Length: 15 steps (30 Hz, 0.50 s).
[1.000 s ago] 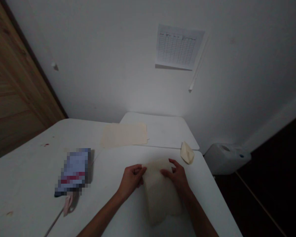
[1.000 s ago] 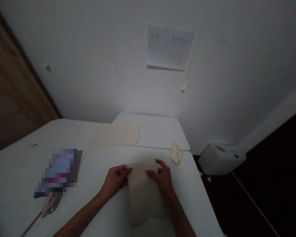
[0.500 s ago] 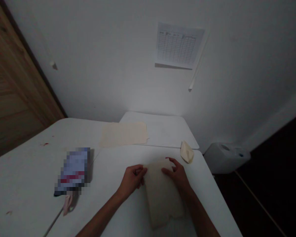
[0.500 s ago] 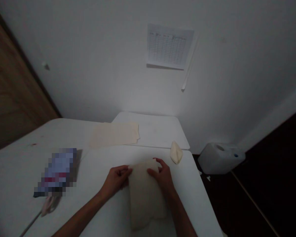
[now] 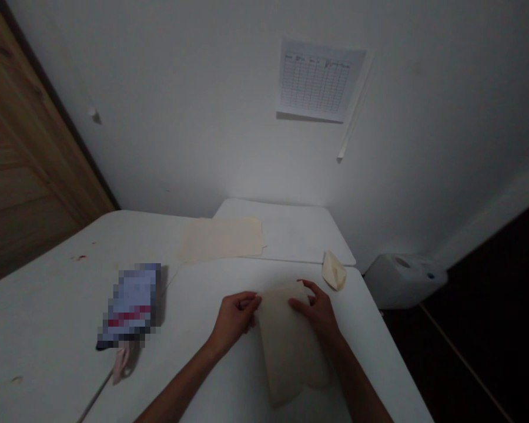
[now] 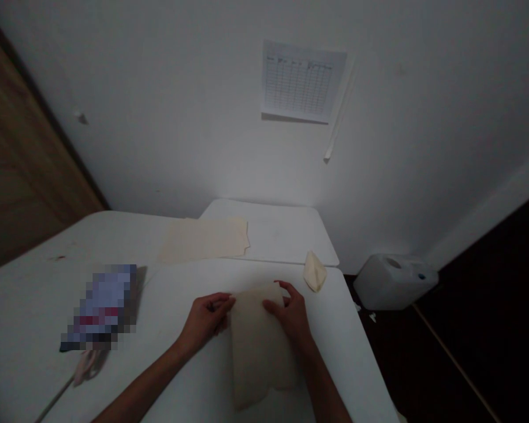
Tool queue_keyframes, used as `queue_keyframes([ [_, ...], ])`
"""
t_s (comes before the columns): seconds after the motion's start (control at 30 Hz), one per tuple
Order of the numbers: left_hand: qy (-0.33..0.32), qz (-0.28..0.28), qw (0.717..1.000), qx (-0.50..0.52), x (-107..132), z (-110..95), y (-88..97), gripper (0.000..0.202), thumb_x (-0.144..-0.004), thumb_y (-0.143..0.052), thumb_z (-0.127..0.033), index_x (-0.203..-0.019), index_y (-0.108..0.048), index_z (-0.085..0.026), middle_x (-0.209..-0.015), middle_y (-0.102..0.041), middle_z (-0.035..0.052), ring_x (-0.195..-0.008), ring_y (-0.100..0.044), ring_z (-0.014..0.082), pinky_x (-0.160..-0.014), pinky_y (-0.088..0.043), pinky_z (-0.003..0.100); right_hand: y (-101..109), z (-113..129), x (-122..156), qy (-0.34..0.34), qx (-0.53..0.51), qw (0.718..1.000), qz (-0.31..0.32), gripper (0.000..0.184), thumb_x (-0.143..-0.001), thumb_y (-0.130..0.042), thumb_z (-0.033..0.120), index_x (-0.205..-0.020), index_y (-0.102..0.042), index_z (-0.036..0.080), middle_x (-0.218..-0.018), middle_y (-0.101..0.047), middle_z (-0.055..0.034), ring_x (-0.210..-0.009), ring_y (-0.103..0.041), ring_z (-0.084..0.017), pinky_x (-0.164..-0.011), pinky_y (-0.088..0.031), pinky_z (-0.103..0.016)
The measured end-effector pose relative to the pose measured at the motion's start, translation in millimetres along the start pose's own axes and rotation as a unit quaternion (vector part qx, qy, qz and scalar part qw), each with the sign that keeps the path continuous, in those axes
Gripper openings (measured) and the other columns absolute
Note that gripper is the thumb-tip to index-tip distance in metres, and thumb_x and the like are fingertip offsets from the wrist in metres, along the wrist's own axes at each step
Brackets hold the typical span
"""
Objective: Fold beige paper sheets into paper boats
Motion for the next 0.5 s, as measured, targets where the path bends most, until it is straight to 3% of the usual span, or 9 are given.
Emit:
queue_keyframes([
  [0.23,-0.005,0.004,1.0,0.007,-1.3,3.6,0.2,0.039,-0.075,-0.066,-0.051,-0.082,-0.069,-0.013,-0.047,-0.056,-0.002,-0.034,-0.045,0.0085,-0.032,-0.03,0.017,1.9,-3.2,-2.0,0.002,0.007,1.0,0.002,0.081,-0.056,-0.084,0.046,-0.124,-0.051,0.016,-0.08,-0.073,-0.009,-0.067,-0.069,-0.027,-0.058,-0.056,-0.036],
  [0.5,0.003,-0.042,0.999,0.019,-0.3,1.9,-0.6,0.044,-0.067,-0.072,-0.055,-0.081,-0.069,-0.013,-0.054,-0.061,0.0001,-0.036,-0.045,0.0083,-0.032,-0.03,0.018,1.0,-2.0,-0.9,0.009,0.0,1.0,0.001,0.081,-0.056,-0.083,0.047,-0.124,-0.051,0.016,-0.079,-0.073,-0.0084,-0.067,-0.07,-0.027,-0.059,-0.056,-0.037],
])
Point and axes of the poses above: each hand's wrist, its own x-axis away from the middle knuckle, its own y-axis out of the back of the hand, z = x × y, the point moved 2 cm from there along -x, towards the middle knuckle
